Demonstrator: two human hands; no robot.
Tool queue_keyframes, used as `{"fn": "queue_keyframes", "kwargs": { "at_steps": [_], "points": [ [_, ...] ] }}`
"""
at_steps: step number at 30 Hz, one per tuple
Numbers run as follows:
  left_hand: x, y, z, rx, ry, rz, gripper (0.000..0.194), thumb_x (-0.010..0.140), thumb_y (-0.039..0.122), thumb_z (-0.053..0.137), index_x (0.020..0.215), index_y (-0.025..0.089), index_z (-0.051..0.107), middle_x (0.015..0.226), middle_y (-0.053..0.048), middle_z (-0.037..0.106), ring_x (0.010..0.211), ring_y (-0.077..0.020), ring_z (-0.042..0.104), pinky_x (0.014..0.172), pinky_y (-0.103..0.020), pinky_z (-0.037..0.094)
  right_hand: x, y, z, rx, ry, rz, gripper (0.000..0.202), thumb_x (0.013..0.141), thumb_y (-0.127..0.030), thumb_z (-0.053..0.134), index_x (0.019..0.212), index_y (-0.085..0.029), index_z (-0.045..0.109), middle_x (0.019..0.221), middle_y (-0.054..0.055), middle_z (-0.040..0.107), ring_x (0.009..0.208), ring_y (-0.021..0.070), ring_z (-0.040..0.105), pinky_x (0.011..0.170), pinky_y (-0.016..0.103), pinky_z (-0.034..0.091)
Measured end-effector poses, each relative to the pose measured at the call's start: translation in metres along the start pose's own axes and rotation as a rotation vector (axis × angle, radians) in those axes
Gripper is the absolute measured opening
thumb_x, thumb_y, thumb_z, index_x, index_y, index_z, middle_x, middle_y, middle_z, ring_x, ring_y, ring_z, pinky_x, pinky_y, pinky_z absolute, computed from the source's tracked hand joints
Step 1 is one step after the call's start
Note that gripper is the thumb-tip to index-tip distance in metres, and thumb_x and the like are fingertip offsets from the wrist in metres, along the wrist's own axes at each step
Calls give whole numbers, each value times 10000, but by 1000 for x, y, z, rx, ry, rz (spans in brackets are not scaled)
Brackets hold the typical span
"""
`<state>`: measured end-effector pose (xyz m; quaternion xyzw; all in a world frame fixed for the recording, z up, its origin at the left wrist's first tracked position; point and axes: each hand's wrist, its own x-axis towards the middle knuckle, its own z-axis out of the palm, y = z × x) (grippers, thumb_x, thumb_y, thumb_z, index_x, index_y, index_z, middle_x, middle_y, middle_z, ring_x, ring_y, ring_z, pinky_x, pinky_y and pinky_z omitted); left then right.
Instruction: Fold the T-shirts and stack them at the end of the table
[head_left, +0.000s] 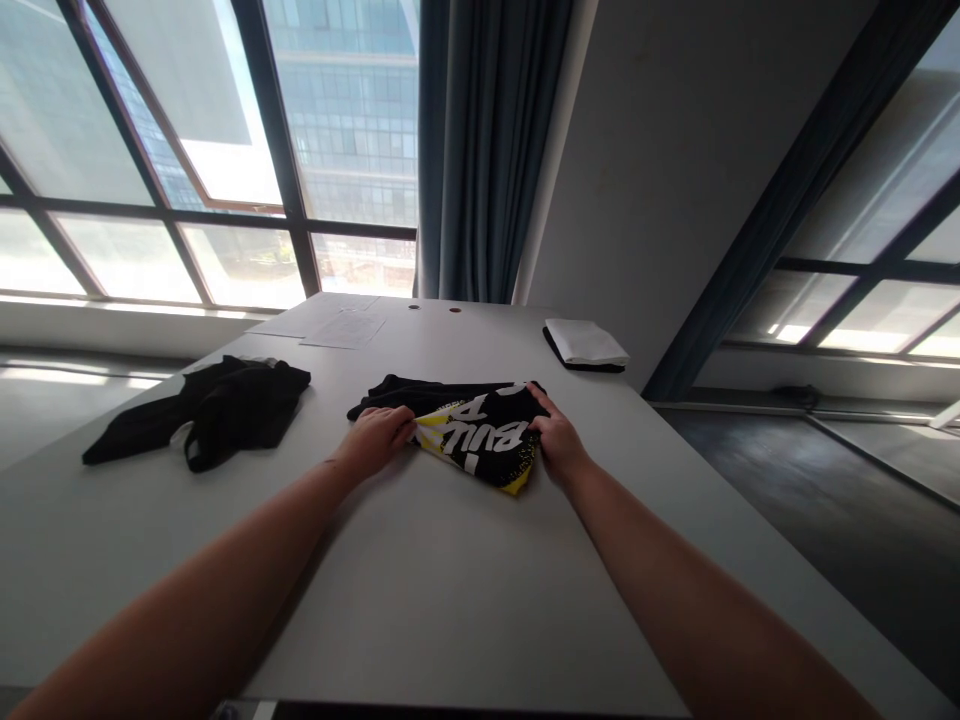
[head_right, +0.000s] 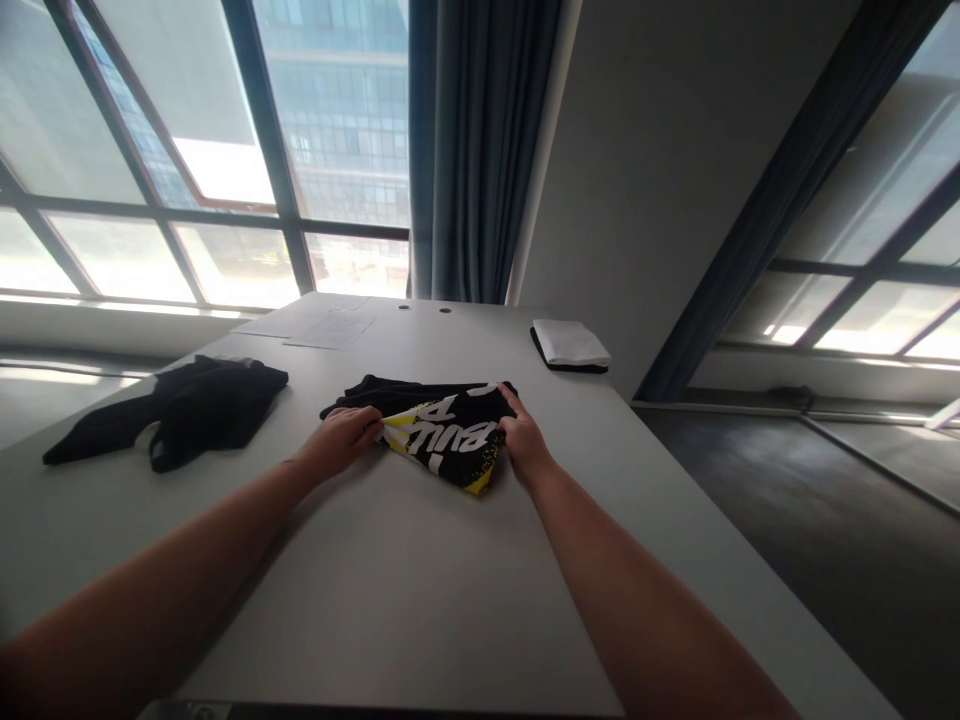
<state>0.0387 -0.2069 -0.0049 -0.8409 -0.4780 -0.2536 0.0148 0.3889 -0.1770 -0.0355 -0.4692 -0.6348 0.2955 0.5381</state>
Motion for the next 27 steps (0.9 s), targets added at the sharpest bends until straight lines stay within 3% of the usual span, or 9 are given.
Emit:
{"fn": "queue_keyframes", "kwargs": {
  "at_steps": [4,7,13,16,21,24,27],
  "points": [
    [-2,2,-11,25,221,-9,301,1043,412,404,1024,219,635,929,-75,749,928,-257,702,969,-425,450,2,-7,-5,-60,102,-76,844,776,-206,518,1607,-298,398,1670,-45,356,1561,236,290,1282,456,241],
    [-5,6,-16,19,301,-20,308,1039,428,401,1014,218,625,904,-75,739,889,-254,694,918,-399,466,1,-14,-7,-121,120,-174,885,803,-174,495,1653,-298,282,1727,-59,187,1599,216,159,1302,455,163],
    [-6,2,-11,-2,113,-208,282,1042,454,389,1078,270,599,810,-13,705,735,-223,669,669,-303,431,-5,-23,0,-335,34,-414,904,809,-102,480,1663,-262,232,1752,10,77,1609,219,98,1309,488,143],
    [-3,-5,-8,87,67,-321,268,1035,452,414,1098,279,609,891,-33,736,820,-250,697,695,-310,430,-5,-24,1,-357,14,-449,808,845,-132,516,1625,-236,330,1736,70,172,1596,250,173,1294,509,209],
    [0,-21,-10,150,89,-463,277,1036,428,411,1117,260,616,975,-75,747,926,-280,697,786,-342,469,-4,-17,-1,-246,-167,-311,551,913,-161,473,1452,-237,560,1412,95,639,1325,228,589,1171,463,440],
    [0,-26,-16,180,172,-437,227,1000,372,464,1066,230,628,1020,-103,736,1007,-296,667,887,-382,485,-6,-14,2,-239,-275,-270,608,838,-62,444,1394,-239,610,1353,74,673,1282,205,616,1131,427,480],
    [0,-14,-23,189,249,-345,205,976,317,479,1067,217,633,1091,-111,715,1017,-288,654,914,-395,489,-9,-15,6,-336,-353,-362,686,761,1,448,1379,-231,636,1444,80,607,1394,203,519,1216,436,381]
  ]
}}
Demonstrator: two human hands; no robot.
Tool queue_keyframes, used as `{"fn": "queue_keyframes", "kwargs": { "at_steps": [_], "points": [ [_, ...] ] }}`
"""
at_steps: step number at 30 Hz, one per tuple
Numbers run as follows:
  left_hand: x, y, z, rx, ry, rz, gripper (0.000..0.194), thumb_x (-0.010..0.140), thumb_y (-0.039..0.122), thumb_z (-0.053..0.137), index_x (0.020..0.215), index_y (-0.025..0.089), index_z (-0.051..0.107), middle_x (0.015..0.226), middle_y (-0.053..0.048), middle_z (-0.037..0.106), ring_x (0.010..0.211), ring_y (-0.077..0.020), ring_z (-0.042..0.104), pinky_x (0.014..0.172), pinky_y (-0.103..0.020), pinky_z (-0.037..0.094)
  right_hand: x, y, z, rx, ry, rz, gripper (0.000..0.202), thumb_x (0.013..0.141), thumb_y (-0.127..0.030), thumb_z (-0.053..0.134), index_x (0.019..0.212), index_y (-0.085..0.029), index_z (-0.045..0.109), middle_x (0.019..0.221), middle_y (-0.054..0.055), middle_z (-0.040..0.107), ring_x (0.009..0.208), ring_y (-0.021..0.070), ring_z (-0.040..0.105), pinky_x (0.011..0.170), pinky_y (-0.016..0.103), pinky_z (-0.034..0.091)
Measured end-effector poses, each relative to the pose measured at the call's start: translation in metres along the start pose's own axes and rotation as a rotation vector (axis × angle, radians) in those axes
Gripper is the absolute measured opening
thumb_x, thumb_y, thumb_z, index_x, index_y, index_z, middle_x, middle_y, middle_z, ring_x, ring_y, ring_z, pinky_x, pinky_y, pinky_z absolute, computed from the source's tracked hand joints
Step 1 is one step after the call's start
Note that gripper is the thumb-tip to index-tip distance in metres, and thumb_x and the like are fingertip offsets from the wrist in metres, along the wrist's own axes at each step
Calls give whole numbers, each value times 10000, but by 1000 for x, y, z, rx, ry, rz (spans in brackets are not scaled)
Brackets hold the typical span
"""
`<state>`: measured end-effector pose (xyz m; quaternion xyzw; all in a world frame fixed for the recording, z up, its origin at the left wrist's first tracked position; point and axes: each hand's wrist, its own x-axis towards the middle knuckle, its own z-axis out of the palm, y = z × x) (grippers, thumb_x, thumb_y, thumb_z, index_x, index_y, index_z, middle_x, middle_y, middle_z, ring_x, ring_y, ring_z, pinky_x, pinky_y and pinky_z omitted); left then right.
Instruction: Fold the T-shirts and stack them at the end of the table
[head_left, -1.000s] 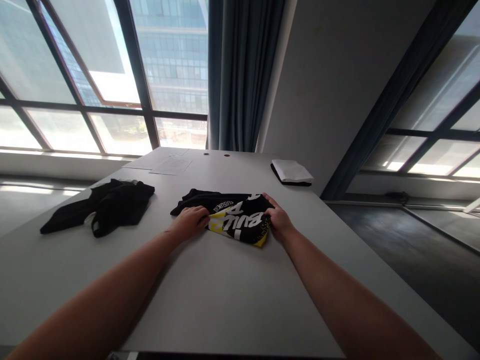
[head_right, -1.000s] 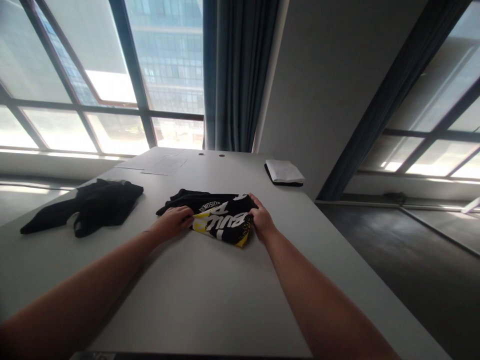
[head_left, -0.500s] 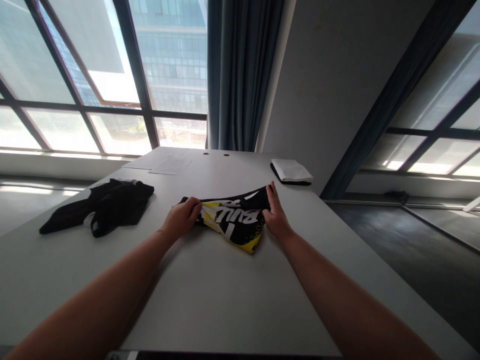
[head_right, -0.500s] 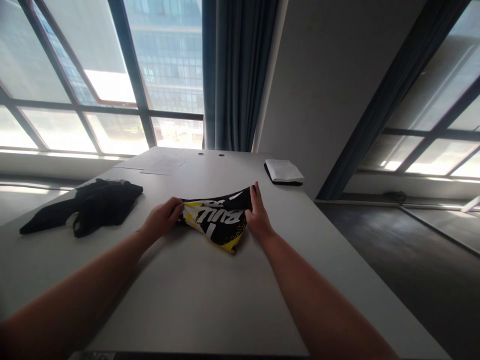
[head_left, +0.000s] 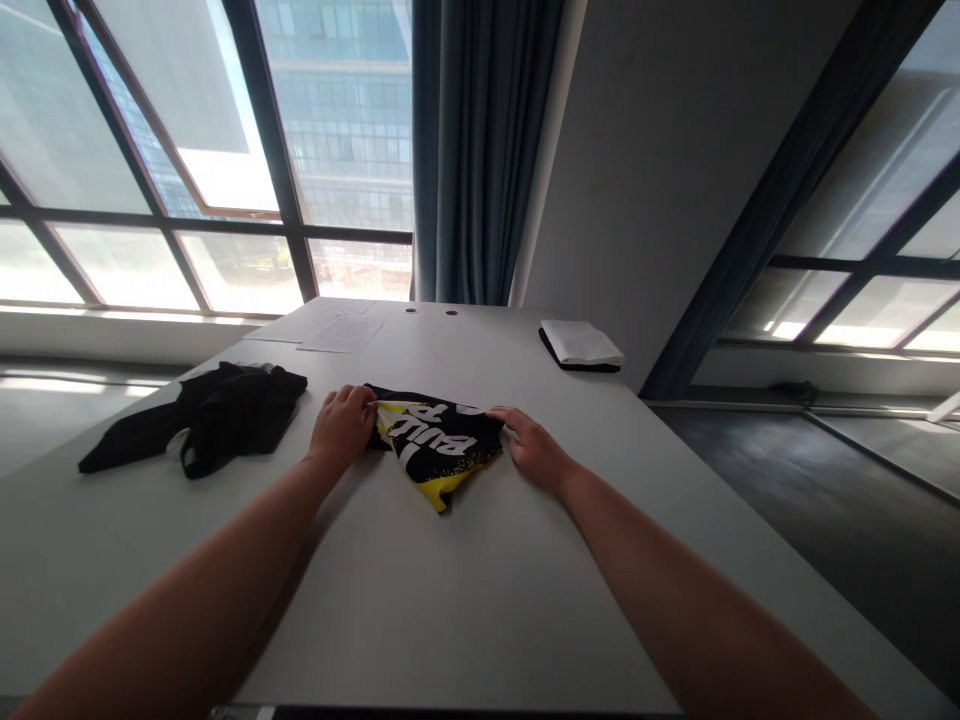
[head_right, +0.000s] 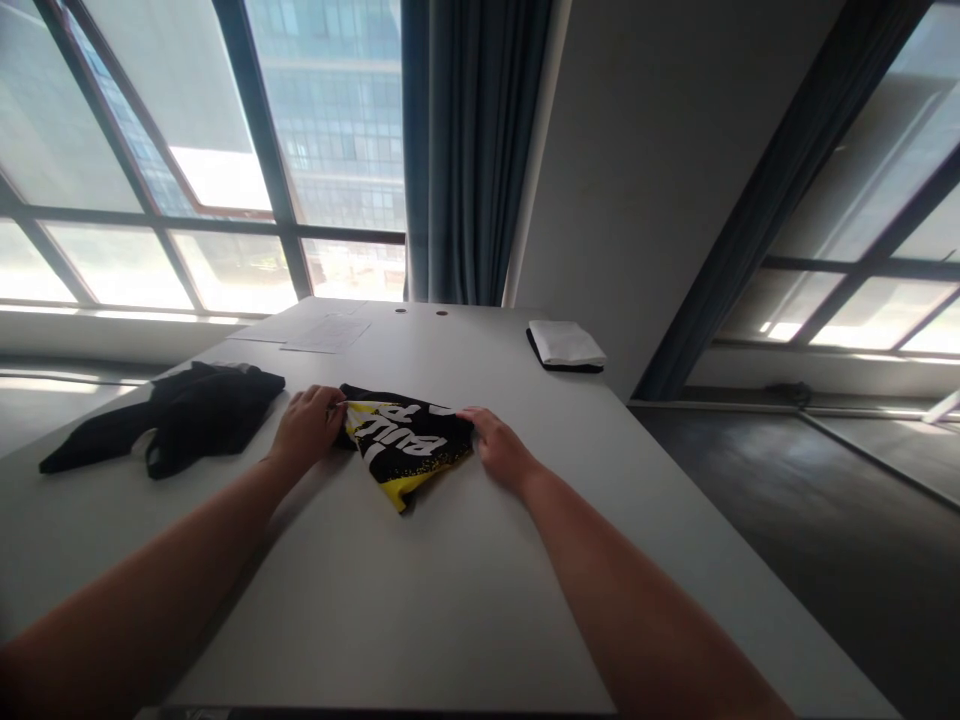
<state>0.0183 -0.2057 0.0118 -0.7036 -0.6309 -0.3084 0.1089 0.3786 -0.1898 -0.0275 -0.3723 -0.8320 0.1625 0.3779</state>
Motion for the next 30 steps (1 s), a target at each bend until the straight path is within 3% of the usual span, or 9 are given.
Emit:
{"fn": "queue_keyframes", "kwargs": {
  "at_steps": [2,4,6,9,11,16,20,25,30],
  "points": [
    [-7,17,-7,-49,-64,112,240,1006,344,445,1115,237,630,1057,-82,716,930,-256,672,832,-366,503,1,1,2,-71,-38,7,667,764,0,487,1372,-223,650,1455,97,599,1401,221,512,1232,456,352],
    [-19,40,-10,-104,-238,325,285,1031,435,435,1150,267,633,1012,-53,719,879,-238,681,780,-347,503,3,5,1,-134,-78,68,570,790,-32,556,1311,-216,696,1416,115,632,1358,251,553,1201,475,385],
    [-33,61,-9,-135,-377,490,356,1013,535,482,1211,283,636,1113,-66,703,941,-256,681,824,-372,516,4,11,0,-182,-99,131,410,821,-83,617,1186,-212,754,1332,117,689,1285,268,606,1162,478,414],
    [-49,79,0,-125,-423,519,486,921,623,610,1240,259,654,1222,-112,659,1069,-323,646,946,-456,511,6,16,-3,-229,-91,171,184,874,-146,638,970,-198,785,1211,106,740,1167,263,650,1109,459,435],
    [-52,82,7,-112,-420,491,500,869,593,685,1229,248,662,1237,-124,646,1105,-348,623,989,-491,499,5,14,-3,-240,-89,159,173,868,-128,638,951,-190,776,1173,98,746,1130,254,648,1085,433,440],
    [-44,68,15,-197,-463,439,353,836,305,677,1182,241,660,1273,-113,635,1158,-336,605,1046,-490,491,4,0,4,-240,-116,122,512,815,-43,634,1303,-189,686,1153,85,734,1111,236,618,1047,382,454],
    [-32,53,13,-371,-520,476,363,757,145,606,1102,245,656,1217,-87,657,1147,-287,623,1046,-426,505,6,-7,8,-349,-176,75,276,883,-92,613,1094,-172,771,1123,124,706,1101,260,595,1050,423,447],
    [-18,23,10,-501,-533,520,345,749,141,581,1072,238,653,1317,-88,613,1168,-247,626,1039,-357,505,6,-8,1,-300,-205,18,179,929,-133,576,872,-175,741,1264,140,672,1211,270,580,1104,458,419],
    [-5,-15,16,-317,-416,293,377,756,243,586,1131,254,627,1138,-52,674,903,-218,666,849,-351,547,2,-16,0,-349,-273,93,223,881,-168,655,1099,-192,700,1219,108,680,1130,254,615,1045,412,453]
  ]
}}
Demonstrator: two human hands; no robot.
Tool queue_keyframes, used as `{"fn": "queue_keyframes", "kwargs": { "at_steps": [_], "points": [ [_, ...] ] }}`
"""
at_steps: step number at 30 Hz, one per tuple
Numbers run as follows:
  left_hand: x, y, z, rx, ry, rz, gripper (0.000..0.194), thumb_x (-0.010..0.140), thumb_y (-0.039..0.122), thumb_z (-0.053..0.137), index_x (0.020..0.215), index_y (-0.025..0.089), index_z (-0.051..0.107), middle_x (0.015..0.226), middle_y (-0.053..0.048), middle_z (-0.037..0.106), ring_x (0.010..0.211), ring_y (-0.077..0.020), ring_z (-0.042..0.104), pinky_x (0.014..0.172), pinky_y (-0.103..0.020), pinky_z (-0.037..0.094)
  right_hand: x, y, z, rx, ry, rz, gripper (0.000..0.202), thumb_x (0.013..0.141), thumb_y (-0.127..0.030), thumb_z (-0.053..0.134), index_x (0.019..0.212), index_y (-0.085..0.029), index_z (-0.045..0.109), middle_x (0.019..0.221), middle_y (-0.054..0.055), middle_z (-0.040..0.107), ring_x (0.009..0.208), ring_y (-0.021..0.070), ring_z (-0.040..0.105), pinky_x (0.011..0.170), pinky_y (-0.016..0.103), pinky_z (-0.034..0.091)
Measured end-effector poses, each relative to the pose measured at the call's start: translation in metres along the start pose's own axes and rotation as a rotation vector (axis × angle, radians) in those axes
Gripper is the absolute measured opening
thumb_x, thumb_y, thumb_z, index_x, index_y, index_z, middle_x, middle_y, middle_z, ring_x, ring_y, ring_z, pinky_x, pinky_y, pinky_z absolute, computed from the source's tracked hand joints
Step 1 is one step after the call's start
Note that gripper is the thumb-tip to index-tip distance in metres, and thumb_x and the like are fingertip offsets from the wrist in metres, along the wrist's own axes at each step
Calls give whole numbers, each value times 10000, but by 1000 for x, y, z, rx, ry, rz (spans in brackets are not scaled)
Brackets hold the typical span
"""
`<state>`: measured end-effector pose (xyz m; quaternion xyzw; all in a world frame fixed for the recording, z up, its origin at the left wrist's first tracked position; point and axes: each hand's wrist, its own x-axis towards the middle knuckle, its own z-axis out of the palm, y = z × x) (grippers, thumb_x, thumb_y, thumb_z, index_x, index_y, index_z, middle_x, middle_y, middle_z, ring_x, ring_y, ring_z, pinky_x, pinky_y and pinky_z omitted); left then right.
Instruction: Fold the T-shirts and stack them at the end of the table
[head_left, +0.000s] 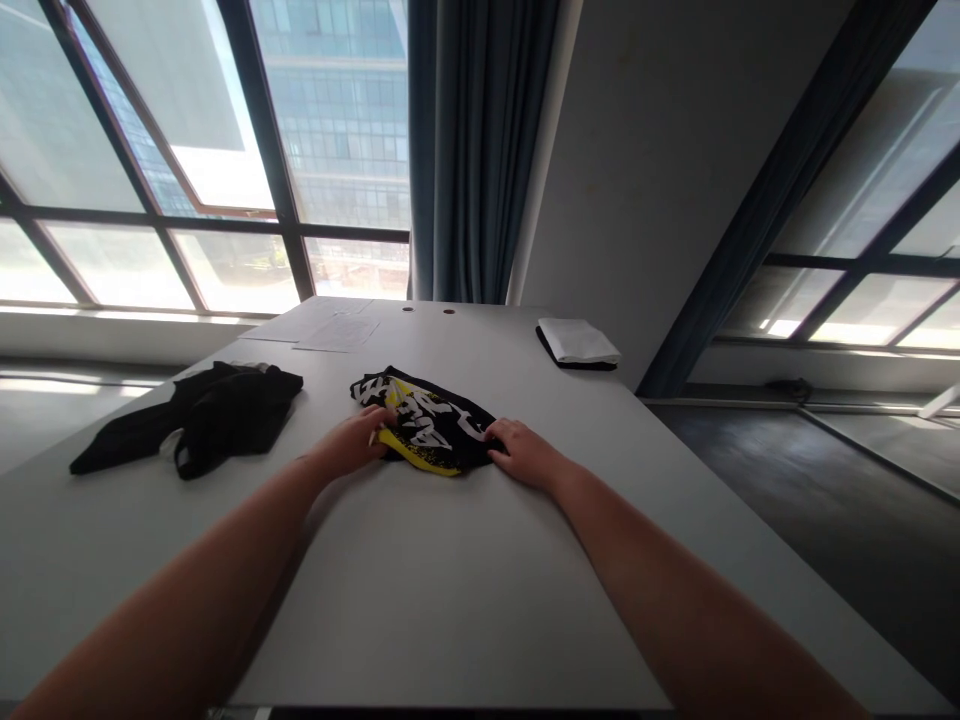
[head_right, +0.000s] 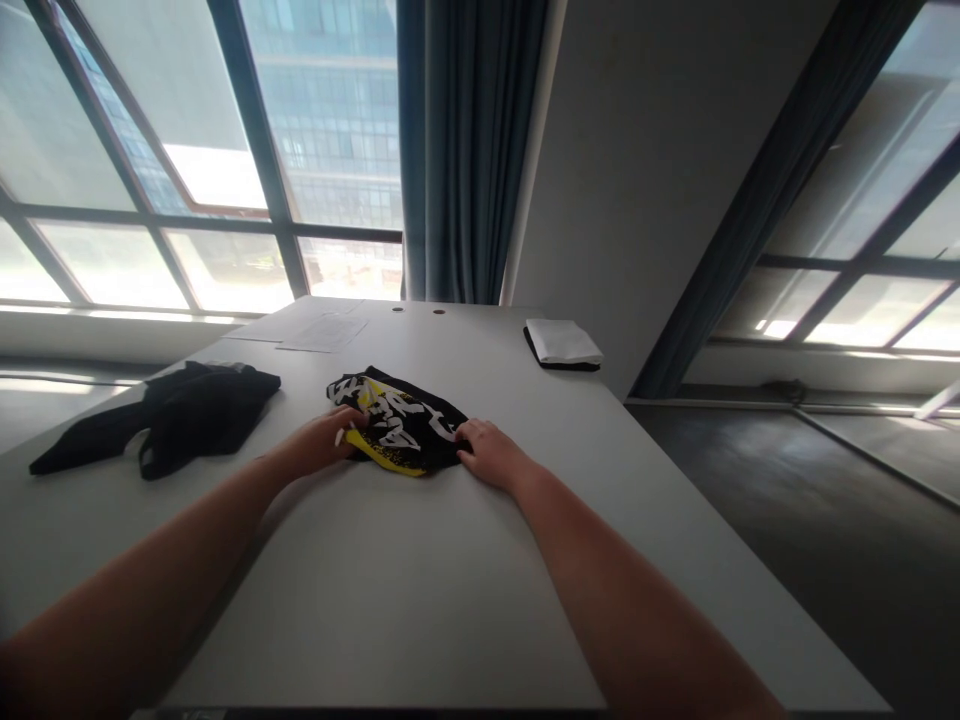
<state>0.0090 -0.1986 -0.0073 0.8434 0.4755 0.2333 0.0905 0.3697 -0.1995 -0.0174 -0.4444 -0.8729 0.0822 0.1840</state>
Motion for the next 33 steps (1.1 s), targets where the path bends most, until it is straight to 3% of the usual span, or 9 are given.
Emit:
{"fn": "queue_keyframes", "kwargs": {
  "at_steps": [4,9,13,16,19,22,25,28,33],
  "points": [
    [1,-17,-4,148,106,-201,255,796,247,561,1045,262,615,1013,-30,709,841,-214,668,766,-335,508,-2,-14,-4,-119,-28,53,332,900,-285,673,1227,-232,688,1223,117,675,1121,278,616,993,404,460],
    [-2,-13,-15,343,216,-307,233,886,219,515,1085,269,625,1152,-56,715,882,-240,688,697,-328,456,-7,-40,-23,-208,-191,7,200,847,-206,654,1014,-241,759,1064,104,747,969,274,682,815,349,484],
    [-4,3,-22,434,324,-312,201,957,272,499,1101,259,639,1164,-71,706,883,-247,696,668,-320,440,-18,-75,-41,-197,-443,-65,102,814,-205,668,825,-240,763,848,62,755,749,218,687,654,300,451],
    [-3,15,-21,428,394,-263,209,994,314,474,1097,245,643,1145,-80,700,912,-243,695,698,-320,455,-28,-104,-50,66,-770,-185,97,834,-261,687,757,-223,733,613,-23,668,569,152,632,572,249,433],
    [-2,20,-16,361,404,-222,228,1008,337,452,1109,251,636,1119,-76,706,879,-230,696,704,-315,455,-33,-120,-49,542,-1014,-285,158,911,-289,656,987,-208,769,799,-29,759,689,122,719,673,195,507],
    [-1,17,-12,310,355,-285,231,998,339,454,1140,267,621,910,-41,730,766,-226,695,652,-303,423,-29,-115,-36,723,-647,-358,241,942,-252,637,1151,-215,751,1245,45,745,1084,167,725,960,251,523],
    [0,8,-9,208,285,-343,255,1007,374,423,1161,275,600,708,6,700,679,-222,690,620,-294,409,-19,-91,-17,513,-199,-364,247,898,-117,610,1070,-203,766,1255,85,739,1212,216,668,1100,361,474],
    [0,0,-5,-66,188,-296,337,1028,471,380,1248,282,550,774,26,752,625,-184,691,634,-291,463,-10,-63,-1,369,-69,-268,368,850,-46,574,1126,-202,759,1337,105,692,1301,232,617,1169,405,430],
    [1,4,7,-247,66,-204,574,1001,563,411,1504,287,404,971,-17,809,788,-209,754,733,-331,533,-4,-35,14,260,-51,-77,632,795,-107,682,1420,-177,622,1647,172,352,1516,307,373,1262,468,288]
  ]
}}
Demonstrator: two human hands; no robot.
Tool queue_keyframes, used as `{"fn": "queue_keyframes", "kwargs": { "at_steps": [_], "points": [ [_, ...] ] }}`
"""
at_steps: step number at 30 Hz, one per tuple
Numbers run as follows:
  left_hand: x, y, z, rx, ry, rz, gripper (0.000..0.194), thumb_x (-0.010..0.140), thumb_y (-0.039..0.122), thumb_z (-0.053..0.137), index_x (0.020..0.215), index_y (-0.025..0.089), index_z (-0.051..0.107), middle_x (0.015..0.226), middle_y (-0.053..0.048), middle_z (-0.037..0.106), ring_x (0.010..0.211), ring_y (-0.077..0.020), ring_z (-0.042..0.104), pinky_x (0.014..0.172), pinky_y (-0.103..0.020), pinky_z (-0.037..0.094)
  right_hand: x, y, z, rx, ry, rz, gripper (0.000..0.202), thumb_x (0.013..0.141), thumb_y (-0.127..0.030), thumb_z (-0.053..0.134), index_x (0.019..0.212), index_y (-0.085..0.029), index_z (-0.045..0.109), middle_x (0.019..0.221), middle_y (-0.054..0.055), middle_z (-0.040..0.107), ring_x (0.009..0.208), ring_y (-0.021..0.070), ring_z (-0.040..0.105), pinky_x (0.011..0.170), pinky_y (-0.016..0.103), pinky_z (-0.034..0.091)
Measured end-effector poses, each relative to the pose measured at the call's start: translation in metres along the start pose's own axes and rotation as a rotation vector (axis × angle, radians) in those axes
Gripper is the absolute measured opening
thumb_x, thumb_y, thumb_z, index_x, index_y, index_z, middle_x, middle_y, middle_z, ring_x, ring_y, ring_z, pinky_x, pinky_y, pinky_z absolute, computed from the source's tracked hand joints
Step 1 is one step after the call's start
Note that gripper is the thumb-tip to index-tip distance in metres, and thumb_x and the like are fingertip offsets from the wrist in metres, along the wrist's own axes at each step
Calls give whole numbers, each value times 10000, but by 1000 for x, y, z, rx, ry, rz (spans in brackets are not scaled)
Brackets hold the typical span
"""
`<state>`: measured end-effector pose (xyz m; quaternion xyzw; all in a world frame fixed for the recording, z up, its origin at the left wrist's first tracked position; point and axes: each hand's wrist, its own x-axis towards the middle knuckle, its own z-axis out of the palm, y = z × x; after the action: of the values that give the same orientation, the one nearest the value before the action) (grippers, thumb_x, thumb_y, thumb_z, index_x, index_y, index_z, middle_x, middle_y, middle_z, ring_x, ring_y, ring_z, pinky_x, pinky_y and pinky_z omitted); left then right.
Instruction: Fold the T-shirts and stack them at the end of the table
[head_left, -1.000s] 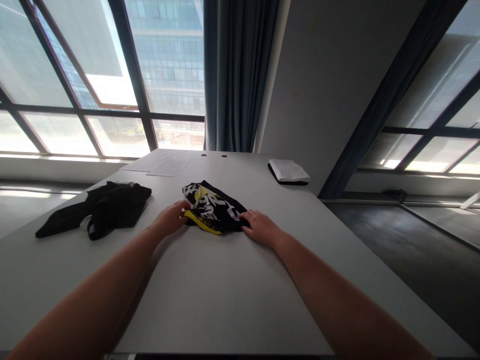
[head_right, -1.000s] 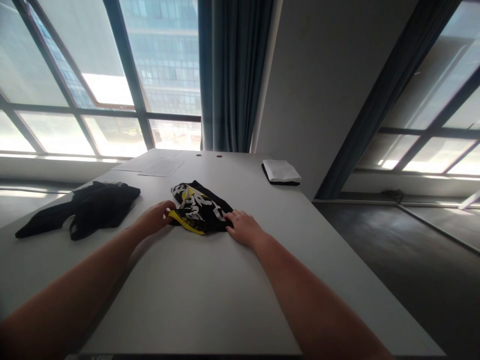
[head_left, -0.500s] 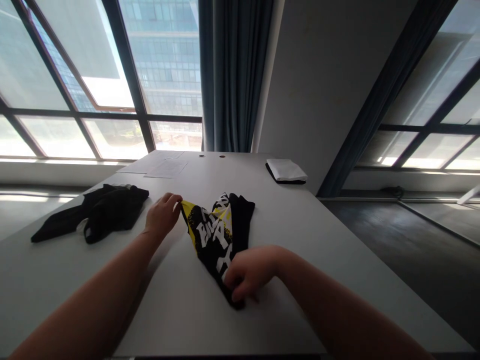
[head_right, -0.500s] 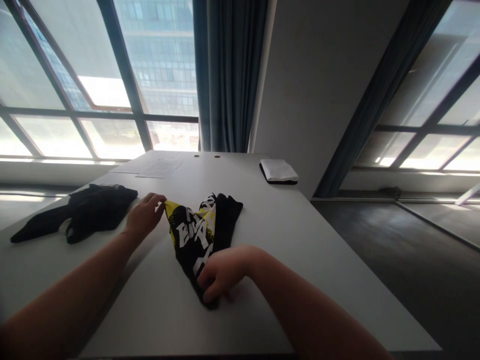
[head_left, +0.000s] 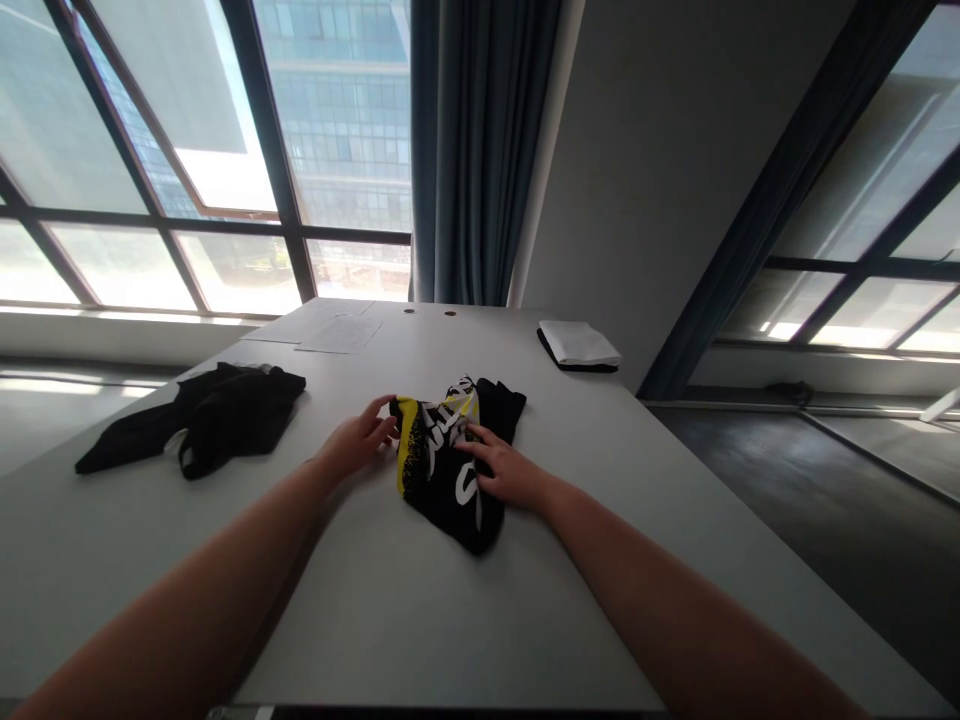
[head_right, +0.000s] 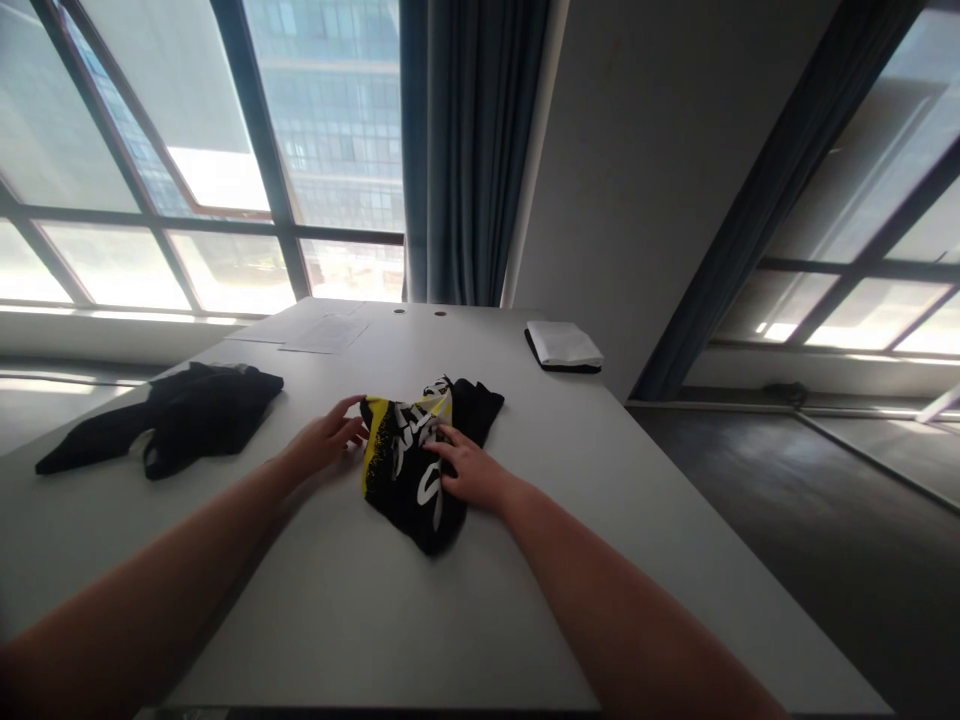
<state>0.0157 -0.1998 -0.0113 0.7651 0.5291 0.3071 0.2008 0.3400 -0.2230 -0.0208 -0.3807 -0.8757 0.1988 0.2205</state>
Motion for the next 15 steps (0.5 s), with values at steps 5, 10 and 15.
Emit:
{"fn": "queue_keyframes", "kwargs": {
  "at_steps": [5,10,15],
  "points": [
    [-2,10,10,50,-7,37,786,973,573,464,1646,259,208,1163,-73,779,986,-273,738,889,-412,519,2,1,5,-38,19,-9,544,805,-163,732,1342,-209,661,1582,160,438,1491,312,395,1231,489,327],
    [1,6,13,-198,-31,-17,900,947,572,531,1677,200,158,1123,-107,779,978,-298,727,969,-467,507,4,-18,-4,-145,-59,-128,191,890,-113,625,1026,-209,720,1177,88,718,1176,263,648,1194,558,316],
    [0,14,25,-531,-92,-143,988,888,640,606,1668,219,168,1129,-79,764,995,-270,719,937,-432,534,-2,-49,-2,-241,-76,-225,81,953,-191,617,955,-190,698,953,71,737,915,217,687,881,327,502]
  ]
}}
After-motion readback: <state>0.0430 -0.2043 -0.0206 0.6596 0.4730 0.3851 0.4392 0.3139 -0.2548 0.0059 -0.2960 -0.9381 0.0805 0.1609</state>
